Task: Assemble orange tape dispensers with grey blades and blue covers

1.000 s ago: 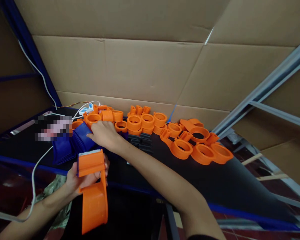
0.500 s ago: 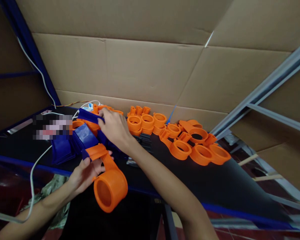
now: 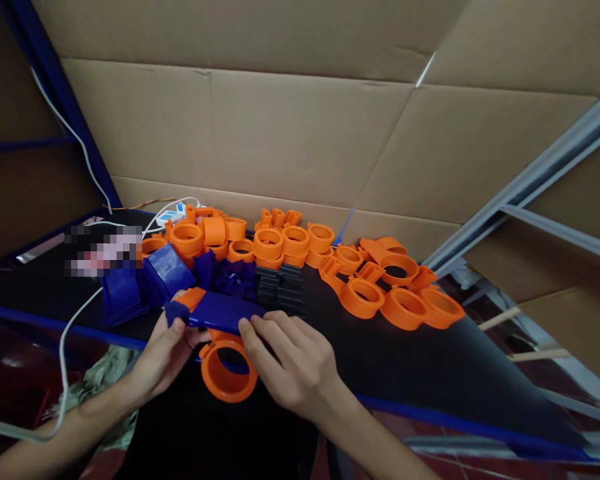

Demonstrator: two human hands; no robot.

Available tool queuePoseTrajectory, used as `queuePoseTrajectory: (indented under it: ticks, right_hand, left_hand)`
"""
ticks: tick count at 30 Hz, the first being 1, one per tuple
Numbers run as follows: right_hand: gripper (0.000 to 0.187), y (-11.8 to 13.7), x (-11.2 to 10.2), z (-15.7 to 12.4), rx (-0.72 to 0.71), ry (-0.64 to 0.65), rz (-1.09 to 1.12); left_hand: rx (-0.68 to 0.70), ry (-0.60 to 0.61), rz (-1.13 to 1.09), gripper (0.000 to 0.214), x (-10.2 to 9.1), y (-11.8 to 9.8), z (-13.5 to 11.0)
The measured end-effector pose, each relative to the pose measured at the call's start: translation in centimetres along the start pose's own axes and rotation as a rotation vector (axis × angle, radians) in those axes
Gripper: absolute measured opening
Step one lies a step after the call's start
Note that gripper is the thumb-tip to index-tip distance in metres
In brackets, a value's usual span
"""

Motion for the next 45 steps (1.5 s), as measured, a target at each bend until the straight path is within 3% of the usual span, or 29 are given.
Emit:
queuePoseTrajectory:
  ticks: [11,15,20,27,45]
  right_hand:
    - [0.017,1.5,-1.3,0.6,-0.052,0.031,-0.037]
    - [0.022,2.0,-1.5,0.5,-0.052,0.055,-0.043]
    - [0.021,2.0,-1.2,0.1,-0.092,0.052,-0.032]
    - [0.032,0.9,-0.7,-1.2,-0.008,0.004,0.01]
    - [0.02,1.8,-1.6,-0.4,0.038,0.109,0.03]
  left_hand:
    - [0.062,-0.108,0.155,0.039,-0.2,-0.6,-0.6]
    - [0.094,-0.061,0.23,0.046,0.1,-0.7,-1.3]
    - [0.075,-0.046,0.226,0.035,0.4,-0.4,-1.6]
    - [0.101,-0.055,0.194,0.034,0.1,-0.5,-0.9]
    - [0.026,-0.071,0.21,0.035,0.7,0.0,-1.4]
Point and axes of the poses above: each hand's wrist, its own z-axis towards the middle knuckle, its own x-axis out of the palm, y = z × x, the point moved 6 cm from there along z, towards the middle knuckle, and after that the axes turned 10 degrees about y, right-handed, at the moved point
